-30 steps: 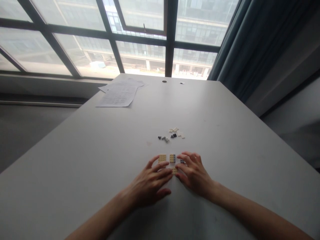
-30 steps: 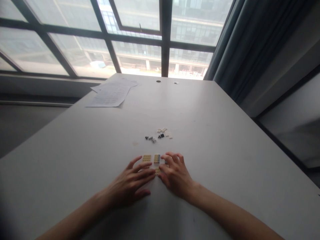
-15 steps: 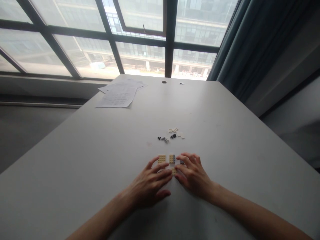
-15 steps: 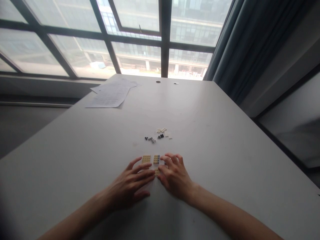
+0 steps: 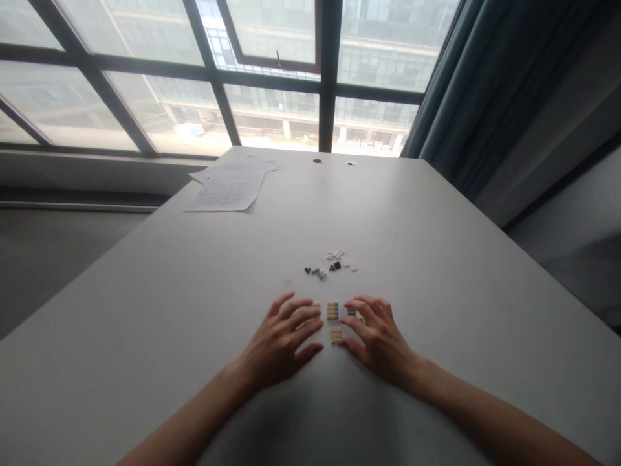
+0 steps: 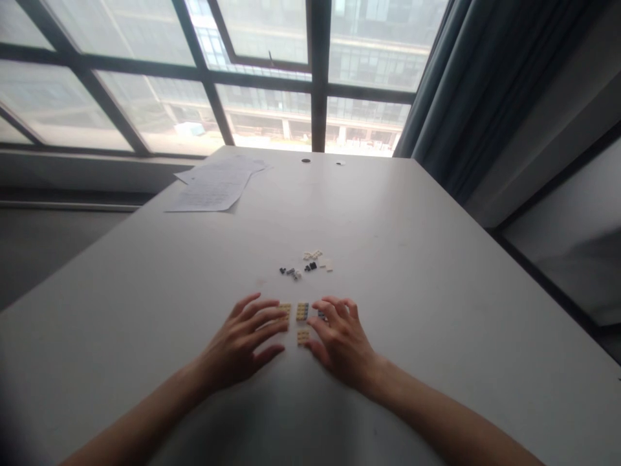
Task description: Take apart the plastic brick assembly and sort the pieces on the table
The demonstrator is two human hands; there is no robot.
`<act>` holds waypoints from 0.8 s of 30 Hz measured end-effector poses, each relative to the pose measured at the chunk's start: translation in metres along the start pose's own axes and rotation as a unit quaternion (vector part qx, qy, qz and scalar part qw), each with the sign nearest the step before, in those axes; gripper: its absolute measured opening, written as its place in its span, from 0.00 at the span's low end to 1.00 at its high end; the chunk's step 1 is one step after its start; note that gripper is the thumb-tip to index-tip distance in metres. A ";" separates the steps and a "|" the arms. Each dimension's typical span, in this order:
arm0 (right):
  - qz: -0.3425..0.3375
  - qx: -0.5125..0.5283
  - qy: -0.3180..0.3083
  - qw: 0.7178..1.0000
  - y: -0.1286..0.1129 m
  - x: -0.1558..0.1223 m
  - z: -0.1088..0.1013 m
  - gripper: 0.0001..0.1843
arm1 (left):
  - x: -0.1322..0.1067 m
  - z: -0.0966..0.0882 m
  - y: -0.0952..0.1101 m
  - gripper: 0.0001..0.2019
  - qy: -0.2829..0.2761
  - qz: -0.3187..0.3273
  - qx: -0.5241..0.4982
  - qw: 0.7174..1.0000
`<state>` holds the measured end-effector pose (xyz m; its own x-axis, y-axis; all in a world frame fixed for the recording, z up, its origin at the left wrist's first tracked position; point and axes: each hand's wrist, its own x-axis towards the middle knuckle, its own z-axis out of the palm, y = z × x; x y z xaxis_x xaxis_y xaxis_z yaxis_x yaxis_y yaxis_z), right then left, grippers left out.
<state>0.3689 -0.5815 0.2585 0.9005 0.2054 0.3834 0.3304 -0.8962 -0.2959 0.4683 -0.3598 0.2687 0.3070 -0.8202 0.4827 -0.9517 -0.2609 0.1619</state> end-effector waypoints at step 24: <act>-0.011 -0.060 -0.019 0.998 0.036 0.101 0.030 0.05 | 0.052 0.031 -0.081 0.12 -0.023 -0.182 0.059 0.981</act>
<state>0.4809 -0.5813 0.2602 0.9046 0.2382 0.3535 0.3158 -0.9315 -0.1805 0.5616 -0.3972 0.2540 0.6292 -0.6830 0.3709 -0.7736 -0.5964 0.2141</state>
